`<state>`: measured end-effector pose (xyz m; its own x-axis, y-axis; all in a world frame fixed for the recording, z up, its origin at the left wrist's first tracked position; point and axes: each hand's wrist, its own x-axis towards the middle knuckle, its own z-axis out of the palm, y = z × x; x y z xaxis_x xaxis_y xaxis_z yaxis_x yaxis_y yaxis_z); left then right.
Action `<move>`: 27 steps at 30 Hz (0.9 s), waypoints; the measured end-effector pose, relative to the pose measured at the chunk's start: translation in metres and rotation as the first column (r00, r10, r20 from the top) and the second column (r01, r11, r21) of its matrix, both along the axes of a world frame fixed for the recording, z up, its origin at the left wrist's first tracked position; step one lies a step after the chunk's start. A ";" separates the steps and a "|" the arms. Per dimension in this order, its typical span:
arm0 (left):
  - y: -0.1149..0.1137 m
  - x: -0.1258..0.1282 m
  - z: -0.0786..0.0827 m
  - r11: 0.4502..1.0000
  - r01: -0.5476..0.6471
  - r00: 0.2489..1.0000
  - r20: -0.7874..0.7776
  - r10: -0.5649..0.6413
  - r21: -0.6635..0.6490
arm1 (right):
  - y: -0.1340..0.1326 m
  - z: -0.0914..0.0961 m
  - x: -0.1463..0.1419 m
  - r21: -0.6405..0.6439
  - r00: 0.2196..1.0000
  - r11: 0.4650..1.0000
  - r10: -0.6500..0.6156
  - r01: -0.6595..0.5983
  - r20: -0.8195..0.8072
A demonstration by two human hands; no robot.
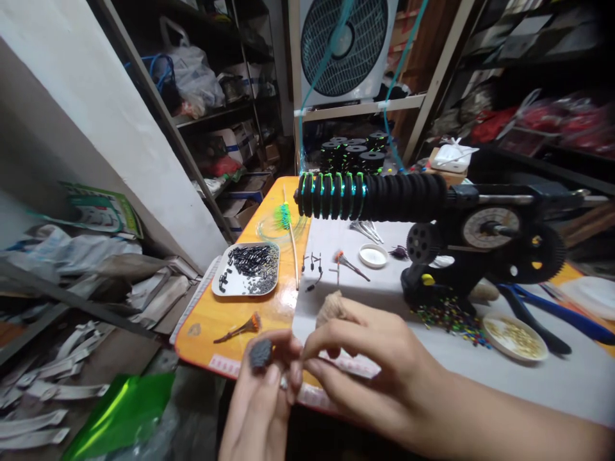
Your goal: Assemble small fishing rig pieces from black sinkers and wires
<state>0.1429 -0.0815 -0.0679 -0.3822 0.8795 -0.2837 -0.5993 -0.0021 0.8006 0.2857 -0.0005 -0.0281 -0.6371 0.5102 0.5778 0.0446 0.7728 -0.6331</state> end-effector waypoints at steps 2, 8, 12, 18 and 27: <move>0.001 0.004 -0.006 0.998 0.006 1.000 -0.015 -0.007 -0.058 | 0.003 -0.002 0.000 -0.070 0.998 0.997 -0.042 0.038 -0.048; 0.003 0.008 -0.014 0.992 0.122 0.976 -0.179 -0.122 -0.014 | 0.008 -0.004 -0.001 -0.190 0.993 0.977 -0.108 0.097 -0.047; 0.003 0.008 -0.012 0.985 0.157 0.942 -0.287 -0.171 -0.072 | 0.008 -0.002 -0.001 -0.278 0.996 0.959 -0.078 0.062 -0.048; 0.000 0.008 -0.007 0.968 0.120 0.846 -0.488 -0.216 -0.221 | 0.005 -0.004 -0.002 -0.253 0.996 0.964 -0.092 0.084 -0.021; 0.002 0.021 -0.009 0.995 -0.090 0.969 -0.229 0.095 0.036 | -0.001 -0.006 -0.003 -0.208 0.993 0.974 -0.102 0.088 -0.061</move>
